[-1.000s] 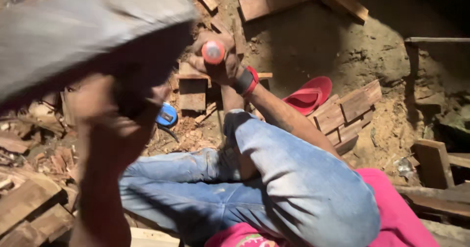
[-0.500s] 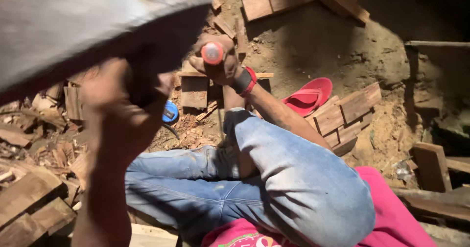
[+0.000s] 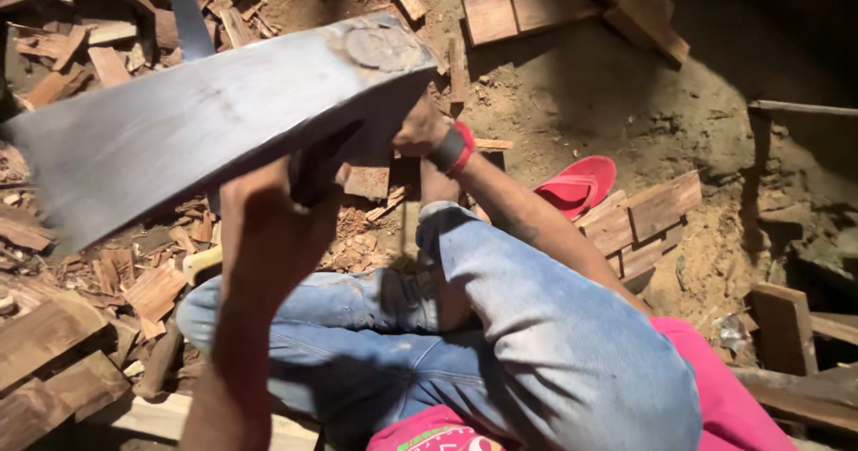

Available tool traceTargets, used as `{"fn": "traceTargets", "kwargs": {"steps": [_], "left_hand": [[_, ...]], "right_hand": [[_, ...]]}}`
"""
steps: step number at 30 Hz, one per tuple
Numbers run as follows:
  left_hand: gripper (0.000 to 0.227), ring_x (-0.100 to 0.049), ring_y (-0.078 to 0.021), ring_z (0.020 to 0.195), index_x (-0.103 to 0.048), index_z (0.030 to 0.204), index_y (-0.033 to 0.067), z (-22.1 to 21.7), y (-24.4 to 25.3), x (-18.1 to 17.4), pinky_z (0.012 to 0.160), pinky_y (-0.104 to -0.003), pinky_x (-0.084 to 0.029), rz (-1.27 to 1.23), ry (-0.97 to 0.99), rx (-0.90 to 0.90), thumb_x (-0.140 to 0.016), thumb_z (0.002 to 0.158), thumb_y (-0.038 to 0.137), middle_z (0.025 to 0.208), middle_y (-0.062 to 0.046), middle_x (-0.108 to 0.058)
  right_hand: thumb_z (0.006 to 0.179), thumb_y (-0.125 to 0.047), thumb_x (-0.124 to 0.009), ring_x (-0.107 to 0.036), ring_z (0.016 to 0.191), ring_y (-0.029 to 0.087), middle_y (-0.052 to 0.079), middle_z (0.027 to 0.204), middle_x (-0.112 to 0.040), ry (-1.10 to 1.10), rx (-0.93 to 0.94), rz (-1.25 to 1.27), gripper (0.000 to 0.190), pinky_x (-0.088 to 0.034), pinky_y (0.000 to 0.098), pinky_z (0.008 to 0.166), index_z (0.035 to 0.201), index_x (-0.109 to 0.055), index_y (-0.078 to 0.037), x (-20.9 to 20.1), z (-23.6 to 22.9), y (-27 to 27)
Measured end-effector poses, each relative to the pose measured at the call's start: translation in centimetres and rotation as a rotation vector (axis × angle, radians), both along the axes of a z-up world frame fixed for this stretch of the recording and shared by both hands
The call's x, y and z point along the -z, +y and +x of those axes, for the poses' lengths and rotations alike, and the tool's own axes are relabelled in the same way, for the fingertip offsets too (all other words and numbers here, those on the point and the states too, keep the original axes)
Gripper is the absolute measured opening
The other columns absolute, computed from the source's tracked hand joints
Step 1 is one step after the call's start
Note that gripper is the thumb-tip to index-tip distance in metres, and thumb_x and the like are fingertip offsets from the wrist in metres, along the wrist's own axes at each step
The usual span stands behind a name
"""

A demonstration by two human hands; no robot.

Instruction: The person sits on the floor and uses a hand saw to cut small wooden planks. They measure the wood with a tape measure, then use a chisel and hammer to shape the cut pieces. The person continues to saw and chisel multiple pieces of wood, creating smaller blocks.

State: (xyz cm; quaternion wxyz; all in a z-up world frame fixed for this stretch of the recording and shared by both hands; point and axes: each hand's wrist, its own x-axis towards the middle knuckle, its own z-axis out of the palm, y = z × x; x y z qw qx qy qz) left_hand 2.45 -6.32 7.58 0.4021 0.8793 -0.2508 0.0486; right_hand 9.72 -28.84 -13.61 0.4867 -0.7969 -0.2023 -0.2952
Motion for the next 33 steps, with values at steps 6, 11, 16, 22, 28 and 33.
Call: {"fn": "traceTargets", "kwargs": {"steps": [6, 11, 16, 22, 28, 33], "left_hand": [[0.024, -0.068, -0.0265, 0.07, -0.072, 0.1, 0.002, -2.8, -0.4, 2.3, 0.067, -0.036, -0.054, 0.278, -0.367, -0.18, -0.077, 0.086, 0.02, 0.082, -0.012, -0.071], [0.032, -0.053, -0.022, 0.059, -0.058, 0.077, 0.002, -3.8, 0.2, 6.0, 0.062, -0.03, -0.041, 0.12, 0.185, -0.209, -0.078, 0.096, 0.018, 0.067, -0.011, -0.057], [0.032, -0.053, -0.0198, 0.059, -0.056, 0.08, 0.0067, -5.4, 1.9, 8.1, 0.059, -0.032, -0.042, -0.071, 0.052, -0.145, -0.08, 0.093, 0.024, 0.067, -0.007, -0.057], [0.037, -0.055, -0.0166, 0.058, -0.055, 0.082, 0.0104, -4.6, 1.5, 7.6, 0.056, -0.032, -0.044, -0.215, 0.1, -0.049, -0.084, 0.087, 0.032, 0.066, -0.004, -0.059], [0.038, -0.059, -0.0179, 0.06, -0.056, 0.086, 0.013, -5.1, 1.3, 6.9, 0.056, -0.036, -0.048, -0.268, 0.117, -0.04, -0.087, 0.084, 0.035, 0.069, -0.004, -0.062], [0.031, -0.061, -0.0259, 0.066, -0.061, 0.09, 0.0105, -3.7, 0.4, 5.5, 0.06, -0.04, -0.05, -0.134, 0.089, -0.055, -0.084, 0.085, 0.03, 0.074, -0.01, -0.064]], "right_hand": [[0.106, -0.007, -0.068, -0.056, 0.054, 0.004, -0.003, 0.07, -0.059, -0.149, -0.094, 1.079, 0.013, -0.046, 0.0207, 0.047, 0.094, -0.063, -0.005, -4.7, 2.8, 2.2], [0.099, -0.014, -0.079, -0.059, 0.066, 0.011, 0.004, 0.078, -0.062, -0.202, 0.088, 0.37, 0.023, -0.048, 0.0263, 0.059, 0.098, -0.06, -0.002, -8.9, 2.2, -1.0], [0.097, -0.021, -0.087, -0.064, 0.075, 0.013, 0.004, 0.086, -0.064, 0.017, -0.139, 0.049, 0.031, -0.053, 0.0276, 0.066, 0.105, -0.062, -0.005, -11.5, 1.6, -0.8], [0.1, -0.02, -0.088, -0.061, 0.077, 0.013, 0.003, 0.087, -0.062, 0.227, -0.351, 0.007, 0.03, -0.049, 0.0282, 0.068, 0.103, -0.061, -0.005, -10.0, 1.6, 1.6], [0.099, -0.018, -0.088, -0.057, 0.073, 0.013, 0.003, 0.082, -0.059, 0.234, -0.293, 0.025, 0.032, -0.045, 0.0289, 0.067, 0.097, -0.06, -0.005, -8.7, 0.7, -0.2], [0.093, -0.017, -0.083, -0.058, 0.067, 0.012, 0.004, 0.076, -0.06, 0.169, -0.307, 0.043, 0.025, -0.045, 0.0291, 0.059, 0.087, -0.061, -0.006, -5.7, -1.3, -0.7]]}}
